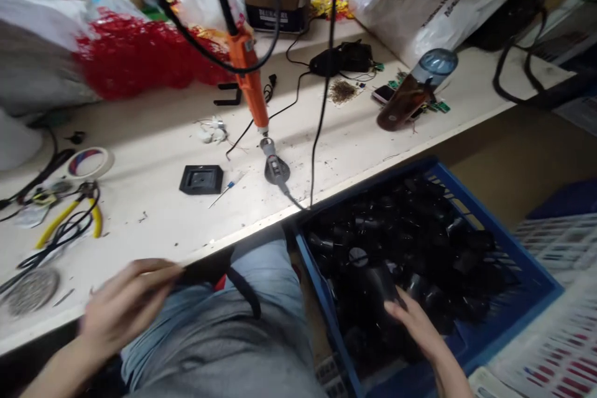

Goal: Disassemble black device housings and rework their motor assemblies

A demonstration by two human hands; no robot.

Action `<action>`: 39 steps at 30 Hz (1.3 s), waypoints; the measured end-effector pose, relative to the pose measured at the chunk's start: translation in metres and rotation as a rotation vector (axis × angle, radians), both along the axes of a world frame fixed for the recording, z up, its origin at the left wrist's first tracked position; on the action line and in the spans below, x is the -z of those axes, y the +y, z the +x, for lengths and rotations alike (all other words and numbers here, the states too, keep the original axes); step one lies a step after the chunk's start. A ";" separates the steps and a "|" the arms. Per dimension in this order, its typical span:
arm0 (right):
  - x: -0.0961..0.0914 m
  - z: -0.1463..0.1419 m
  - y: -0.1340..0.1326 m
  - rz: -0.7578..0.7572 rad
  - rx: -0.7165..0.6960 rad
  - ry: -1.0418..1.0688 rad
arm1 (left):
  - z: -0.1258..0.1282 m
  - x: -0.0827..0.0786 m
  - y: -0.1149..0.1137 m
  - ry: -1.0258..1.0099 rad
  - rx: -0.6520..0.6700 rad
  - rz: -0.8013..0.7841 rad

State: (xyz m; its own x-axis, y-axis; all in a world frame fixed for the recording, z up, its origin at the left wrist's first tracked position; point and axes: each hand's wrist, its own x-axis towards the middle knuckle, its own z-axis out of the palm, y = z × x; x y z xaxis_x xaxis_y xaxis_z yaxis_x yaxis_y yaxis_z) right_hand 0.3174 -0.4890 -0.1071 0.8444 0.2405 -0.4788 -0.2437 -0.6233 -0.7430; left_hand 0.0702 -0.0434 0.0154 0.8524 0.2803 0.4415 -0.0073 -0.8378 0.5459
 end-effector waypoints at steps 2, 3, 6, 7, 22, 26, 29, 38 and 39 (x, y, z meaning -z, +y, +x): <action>-0.016 -0.022 0.013 0.087 -0.162 -0.003 | 0.019 0.011 -0.023 0.031 0.223 0.084; -0.023 -0.033 0.025 0.125 -0.256 0.019 | 0.028 0.014 -0.034 0.025 0.310 0.109; -0.045 -0.063 0.082 0.271 -0.543 0.112 | 0.043 0.011 -0.062 0.065 0.533 0.195; -0.052 -0.071 0.105 0.323 -0.631 0.132 | 0.043 0.007 -0.066 0.105 0.599 0.229; -0.073 -0.076 0.307 0.500 -0.967 -0.524 | -0.052 0.017 0.030 -0.409 -0.479 -1.152; -0.058 -0.094 0.309 0.509 -0.983 -0.804 | -0.060 0.023 0.054 -0.645 -0.608 -1.543; -0.047 -0.109 0.302 0.526 -0.893 -0.944 | -0.055 0.025 0.065 -0.686 -0.620 -1.612; -0.043 -0.140 0.307 0.559 -0.918 -0.794 | -0.031 0.028 0.061 -0.482 -0.414 -1.836; -0.050 -0.141 0.312 0.584 -0.891 -0.792 | -0.030 0.029 0.059 -0.461 -0.433 -1.852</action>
State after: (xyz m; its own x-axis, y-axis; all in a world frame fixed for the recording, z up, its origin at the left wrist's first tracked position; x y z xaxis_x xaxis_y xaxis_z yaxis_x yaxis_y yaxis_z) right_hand 0.1760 -0.1773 -0.0570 0.2933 0.8546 0.4286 0.6993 0.1139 -0.7056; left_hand 0.0405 0.0151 -0.0138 0.5350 0.7073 -0.4621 -0.3681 0.6874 0.6261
